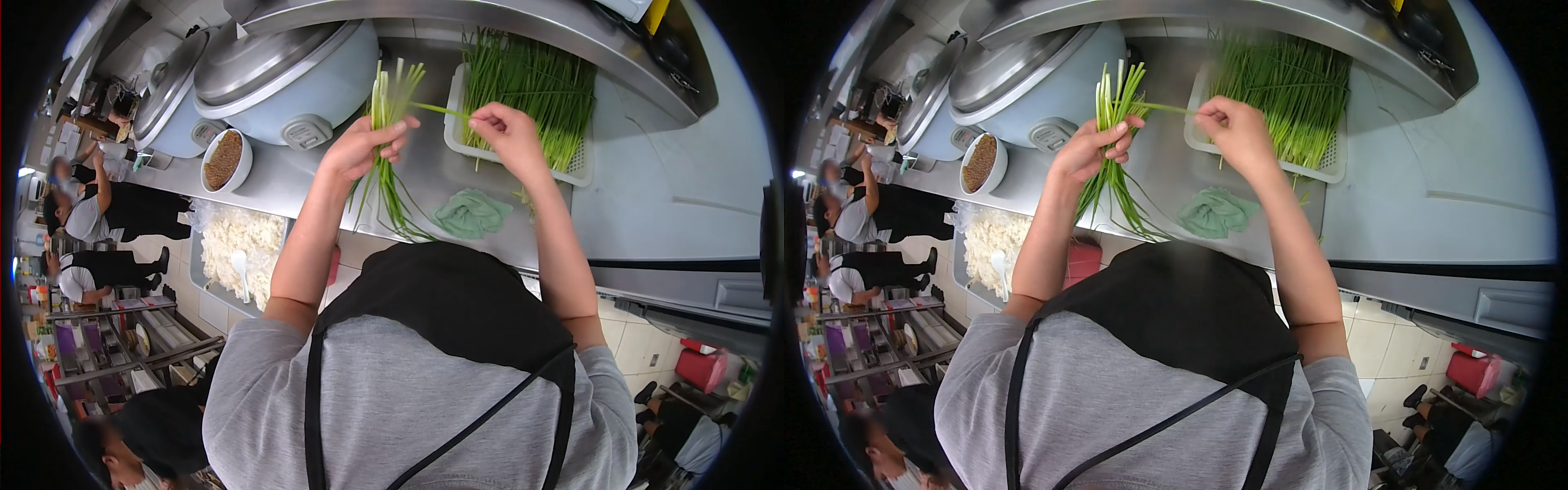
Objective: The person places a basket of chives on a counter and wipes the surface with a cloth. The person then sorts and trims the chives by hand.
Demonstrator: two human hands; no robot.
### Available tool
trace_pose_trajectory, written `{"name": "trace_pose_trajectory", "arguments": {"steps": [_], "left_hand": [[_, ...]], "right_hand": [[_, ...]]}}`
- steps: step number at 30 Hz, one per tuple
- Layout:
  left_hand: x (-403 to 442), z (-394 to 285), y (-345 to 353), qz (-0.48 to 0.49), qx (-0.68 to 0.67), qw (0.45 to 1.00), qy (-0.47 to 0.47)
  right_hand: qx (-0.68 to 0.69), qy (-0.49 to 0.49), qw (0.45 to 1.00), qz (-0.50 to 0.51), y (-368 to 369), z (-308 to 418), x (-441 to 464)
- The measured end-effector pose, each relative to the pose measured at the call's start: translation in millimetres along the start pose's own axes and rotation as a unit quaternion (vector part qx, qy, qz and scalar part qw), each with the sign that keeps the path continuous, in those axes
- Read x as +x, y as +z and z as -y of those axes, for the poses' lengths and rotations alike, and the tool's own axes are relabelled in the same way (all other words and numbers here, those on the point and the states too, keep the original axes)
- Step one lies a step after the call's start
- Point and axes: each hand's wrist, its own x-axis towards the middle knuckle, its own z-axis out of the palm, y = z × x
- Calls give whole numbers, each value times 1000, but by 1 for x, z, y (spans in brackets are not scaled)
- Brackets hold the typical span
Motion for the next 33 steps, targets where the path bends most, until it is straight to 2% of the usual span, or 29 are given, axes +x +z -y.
{"name": "trace_pose_trajectory", "arguments": {"steps": [4, 6, 7, 9, 11, 12, 14, 15, 17, 18, 20, 21, 23, 24, 26, 30, 33], "left_hand": [[1, 2, -8, -50, -30, 998, 6], [3, -2, -9, -89, -120, 987, 64], [4, -4, -12, -89, -121, 987, 63], [4, -9, -22, -53, -216, 966, 129], [4, -16, -32, -36, -230, 962, 143], [4, -20, -36, 1, -258, 952, 163], [3, -30, -41, 56, -282, 939, 190], [3, -34, -42, 58, -282, 939, 187], [5, -43, -41, 65, -286, 931, 217], [6, -47, -41, 65, -297, 927, 219], [10, -52, -39, 61, -305, 925, 220], [10, -55, -37, 54, -313, 921, 224], [12, -57, -31, 46, -312, 922, 226], [12, -58, -28, 34, -318, 921, 224], [14, -57, -25, 22, -324, 919, 222], [13, -52, -22, -27, -325, 918, 226], [11, -48, -17, -57, -297, 924, 232]], "right_hand": [[5, 24, 998, -51, -31, -4, -18], [15, 34, 997, -62, -44, -14, -35], [41, 56, 996, -60, -48, -23, -46], [66, 79, 993, -59, -55, -40, -69], [13, 174, 985, -8, -60, -55, -92], [13, 176, 984, -9, -59, -64, -101], [-222, 156, 962, -11, -55, -77, -116], [-221, 159, 962, -13, -53, -77, -117], [-266, 78, 959, -56, -45, -71, -116], [-266, 80, 959, -58, -40, -63, -113], [-107, 46, 992, -41, -32, -40, -99], [-107, 46, 992, -43, -26, -29, -92], [-33, -62, 997, -38, -12, -12, -81], [-33, -62, 997, -39, -4, -6, -78], [-41, -147, 988, -32, 10, 4, -71], [-72, -164, 982, -58, 23, 10, -57], [-14, -130, 987, -98, 25, 13, -43]]}}
